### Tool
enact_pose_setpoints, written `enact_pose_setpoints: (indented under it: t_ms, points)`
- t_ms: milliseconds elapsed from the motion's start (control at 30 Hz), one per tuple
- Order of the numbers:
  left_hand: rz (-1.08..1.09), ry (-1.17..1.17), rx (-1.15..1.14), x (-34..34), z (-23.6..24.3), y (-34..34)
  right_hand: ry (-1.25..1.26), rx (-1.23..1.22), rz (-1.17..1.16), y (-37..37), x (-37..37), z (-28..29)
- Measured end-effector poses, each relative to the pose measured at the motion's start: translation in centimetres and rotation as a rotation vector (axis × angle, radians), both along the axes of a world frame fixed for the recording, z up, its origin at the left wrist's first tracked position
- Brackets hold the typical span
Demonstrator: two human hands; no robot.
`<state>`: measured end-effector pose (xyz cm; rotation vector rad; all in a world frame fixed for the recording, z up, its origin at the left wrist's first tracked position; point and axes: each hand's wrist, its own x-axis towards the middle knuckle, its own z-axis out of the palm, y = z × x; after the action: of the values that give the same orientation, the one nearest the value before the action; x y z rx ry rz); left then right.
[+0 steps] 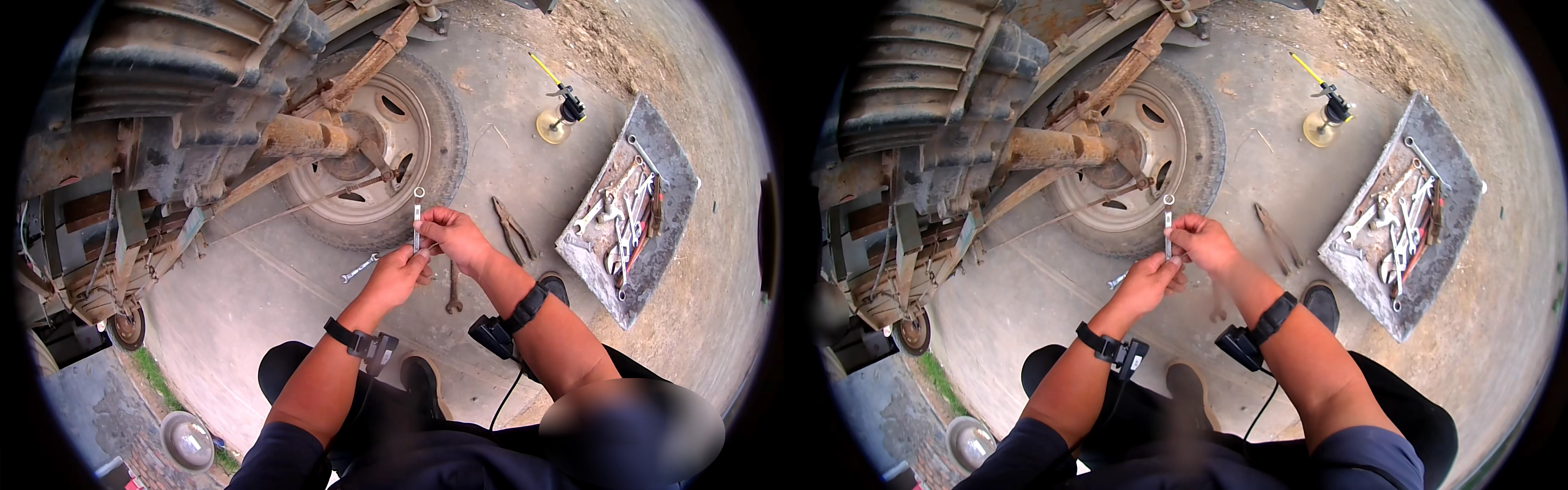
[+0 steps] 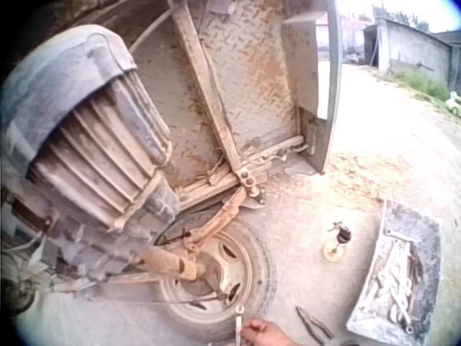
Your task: The person works under a vehicle, using a wrench to loosen and remove a bolt from the wheel hub area. They then apply lubricant from a spray bottle to the bolt and reinsert it by hand.
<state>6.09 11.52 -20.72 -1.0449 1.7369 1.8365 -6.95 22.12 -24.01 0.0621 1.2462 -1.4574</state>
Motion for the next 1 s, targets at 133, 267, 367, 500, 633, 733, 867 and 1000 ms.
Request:
enact_pose_setpoints:
  t_ms: [133, 267, 367, 500, 633, 733, 867, 1000]
  points:
    - [-0.02, -0.005, -0.006, -0.1, 0.3, 0.0, 0.016, 0.013, 0.016, 0.3, 0.0, 0.1]
    - [0.037, -0.012, -0.058, -0.2, 0.1, 0.1, 0.01, 0.019, 0.014, 0.3, 0.0, 0.2]
    - [0.077, 0.013, -0.094, -0.2, -0.2, 0.0, 0.0, 0.021, 0.017, 0.3, 0.0, -0.2]
    - [0.022, 0.018, -0.098, -0.3, 0.3, 0.0, 0.002, 0.015, 0.024, 0.4, 0.0, -0.1]
    - [0.144, 0.063, -0.111, -0.5, 1.2, -0.6, -0.011, 0.015, 0.046, 0.2, -0.2, 0.1]
    - [0.445, 0.122, -0.102, -1.0, 1.9, -1.5, -0.007, 0.048, 0.038, 0.2, -0.5, 0.5]
    - [0.612, 0.093, -0.067, -1.9, 2.2, -3.5, -0.007, 0.091, 0.024, 0.5, -0.8, 0.4]
    - [0.565, 0.098, -0.088, -2.9, 1.2, -5.6, -0.025, 0.081, 0.019, 0.4, -0.8, 0.5]
